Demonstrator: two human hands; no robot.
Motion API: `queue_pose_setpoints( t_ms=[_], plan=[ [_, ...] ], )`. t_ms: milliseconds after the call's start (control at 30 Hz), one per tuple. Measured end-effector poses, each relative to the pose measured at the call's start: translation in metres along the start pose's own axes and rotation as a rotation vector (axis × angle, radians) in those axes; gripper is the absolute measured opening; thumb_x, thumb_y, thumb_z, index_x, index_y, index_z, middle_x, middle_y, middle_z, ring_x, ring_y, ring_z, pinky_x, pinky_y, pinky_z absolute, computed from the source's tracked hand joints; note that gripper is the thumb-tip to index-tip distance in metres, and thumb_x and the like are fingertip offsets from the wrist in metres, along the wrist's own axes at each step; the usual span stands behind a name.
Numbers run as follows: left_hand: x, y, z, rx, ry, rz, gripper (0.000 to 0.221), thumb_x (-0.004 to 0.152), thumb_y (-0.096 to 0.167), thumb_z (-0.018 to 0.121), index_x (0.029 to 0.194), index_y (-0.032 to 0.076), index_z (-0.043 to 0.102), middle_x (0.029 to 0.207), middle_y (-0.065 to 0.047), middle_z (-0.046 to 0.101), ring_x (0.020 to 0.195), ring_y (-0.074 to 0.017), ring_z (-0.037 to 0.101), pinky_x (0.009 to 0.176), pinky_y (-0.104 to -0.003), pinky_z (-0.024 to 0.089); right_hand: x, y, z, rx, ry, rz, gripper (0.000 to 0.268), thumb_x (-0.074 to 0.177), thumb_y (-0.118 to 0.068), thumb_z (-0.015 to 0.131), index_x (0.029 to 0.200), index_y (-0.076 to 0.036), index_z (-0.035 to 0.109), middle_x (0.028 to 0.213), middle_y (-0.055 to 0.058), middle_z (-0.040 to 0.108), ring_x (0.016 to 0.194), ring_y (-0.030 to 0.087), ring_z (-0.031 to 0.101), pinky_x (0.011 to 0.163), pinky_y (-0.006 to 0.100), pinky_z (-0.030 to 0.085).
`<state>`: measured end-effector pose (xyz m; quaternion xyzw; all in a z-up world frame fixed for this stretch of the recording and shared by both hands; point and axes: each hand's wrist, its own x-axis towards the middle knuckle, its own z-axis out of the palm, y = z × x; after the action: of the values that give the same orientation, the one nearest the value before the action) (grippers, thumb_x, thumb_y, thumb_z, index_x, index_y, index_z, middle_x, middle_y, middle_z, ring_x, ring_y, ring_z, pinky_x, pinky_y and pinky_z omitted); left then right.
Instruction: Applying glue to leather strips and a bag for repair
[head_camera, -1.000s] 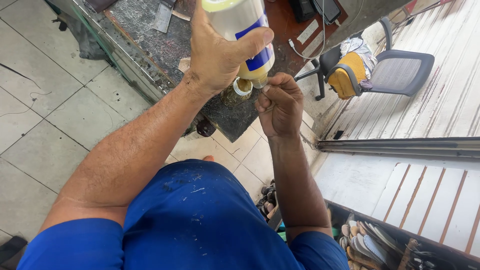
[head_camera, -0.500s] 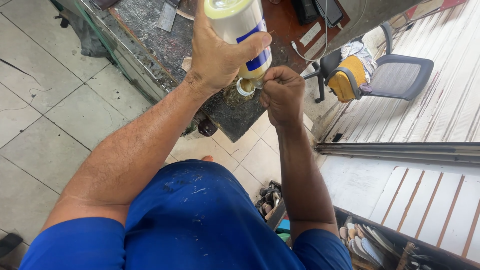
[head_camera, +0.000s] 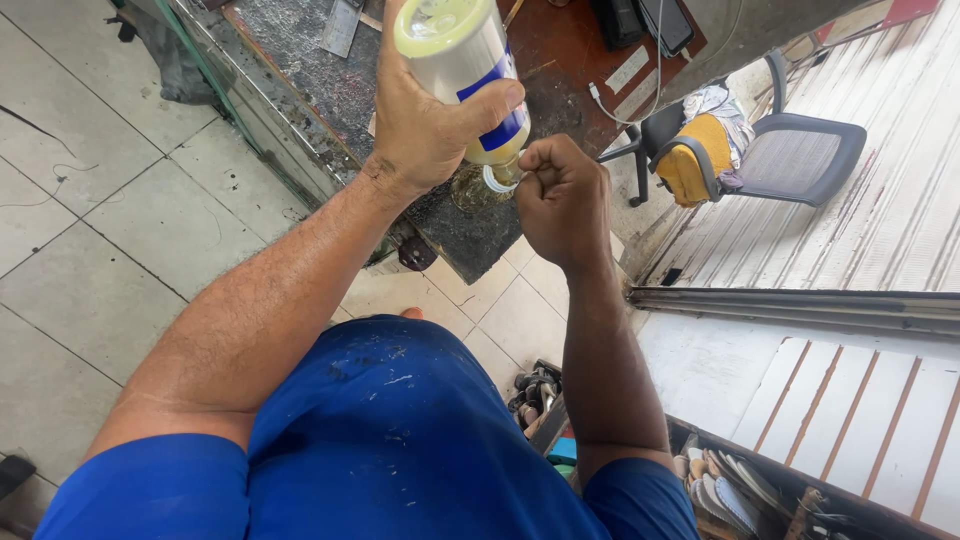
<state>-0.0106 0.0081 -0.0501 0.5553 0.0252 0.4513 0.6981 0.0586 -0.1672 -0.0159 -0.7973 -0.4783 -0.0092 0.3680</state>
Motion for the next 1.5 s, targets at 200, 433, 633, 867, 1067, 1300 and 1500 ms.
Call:
queue_pose_setpoints(
  t_ms=[200,433,633,867,1067,1300,1500],
  plan=[
    [-0.001,0.002,0.001,-0.077,0.033,-0.007,0.071,0.087,0.017,0.090,0.138,0.022,0.042,0.128,-0.006,0.058,0.112,-0.0256,0.065,0.092,-0.040,0.064,0.001,0.004,0.004,0.088,-0.007,0.006,0.020,0.083,0.010,0.054,0.087,-0.008,0.062,0.072,-0.002,0.058,0.058,0.008,0.040,0.055,0.028,0.037],
    [-0.006,-0.001,-0.004,-0.049,0.037,0.008,0.069,0.090,0.023,0.089,0.138,0.023,0.040,0.127,-0.007,0.054,0.112,-0.0277,0.064,0.093,-0.043,0.067,-0.002,0.003,0.004,0.025,-0.060,0.002,0.023,0.087,0.010,0.062,0.091,-0.013,0.058,0.075,-0.004,0.058,0.062,0.008,0.047,0.057,0.028,0.040],
    [-0.003,-0.016,-0.009,-0.161,0.133,-0.040,0.071,0.088,0.021,0.092,0.139,0.019,0.042,0.123,-0.011,0.063,0.107,-0.0256,0.069,0.094,-0.044,0.067,-0.003,0.005,0.012,-0.149,-0.024,-0.263,0.028,0.080,0.017,0.052,0.088,-0.009,0.049,0.084,0.007,0.053,0.067,0.017,0.044,0.048,0.032,0.030],
    [-0.001,-0.023,-0.010,-0.269,0.192,-0.044,0.063,0.088,0.017,0.092,0.133,0.020,0.048,0.118,-0.009,0.064,0.101,-0.0248,0.068,0.090,-0.045,0.064,-0.013,0.027,0.030,-0.140,0.135,-0.509,0.027,0.082,0.022,0.052,0.085,-0.005,0.047,0.087,0.013,0.057,0.071,0.022,0.052,0.048,0.033,0.039],
    [-0.002,-0.021,-0.006,-0.251,0.209,-0.033,0.066,0.088,0.024,0.093,0.135,0.021,0.048,0.121,-0.010,0.065,0.106,-0.0273,0.069,0.091,-0.047,0.065,-0.017,0.014,0.025,-0.391,0.120,-0.659,0.017,0.088,0.019,0.062,0.089,0.003,0.059,0.097,0.015,0.055,0.070,0.025,0.054,0.050,0.035,0.046],
    [-0.006,-0.018,-0.003,-0.130,0.243,-0.099,0.072,0.087,0.032,0.093,0.138,0.023,0.043,0.126,-0.009,0.061,0.106,-0.0260,0.070,0.089,-0.043,0.070,-0.014,-0.003,0.005,-0.812,-0.064,-0.739,0.015,0.096,0.006,0.066,0.086,-0.005,0.062,0.091,0.005,0.052,0.066,0.018,0.043,0.044,0.030,0.037],
    [-0.006,-0.021,-0.003,-0.221,0.270,-0.111,0.071,0.086,0.025,0.094,0.138,0.022,0.046,0.126,-0.010,0.065,0.109,-0.0268,0.073,0.093,-0.045,0.070,-0.009,0.016,-0.001,-0.511,-0.282,-0.496,0.021,0.086,0.014,0.063,0.088,-0.006,0.059,0.092,0.011,0.062,0.069,0.019,0.054,0.045,0.031,0.042]
  ],
)
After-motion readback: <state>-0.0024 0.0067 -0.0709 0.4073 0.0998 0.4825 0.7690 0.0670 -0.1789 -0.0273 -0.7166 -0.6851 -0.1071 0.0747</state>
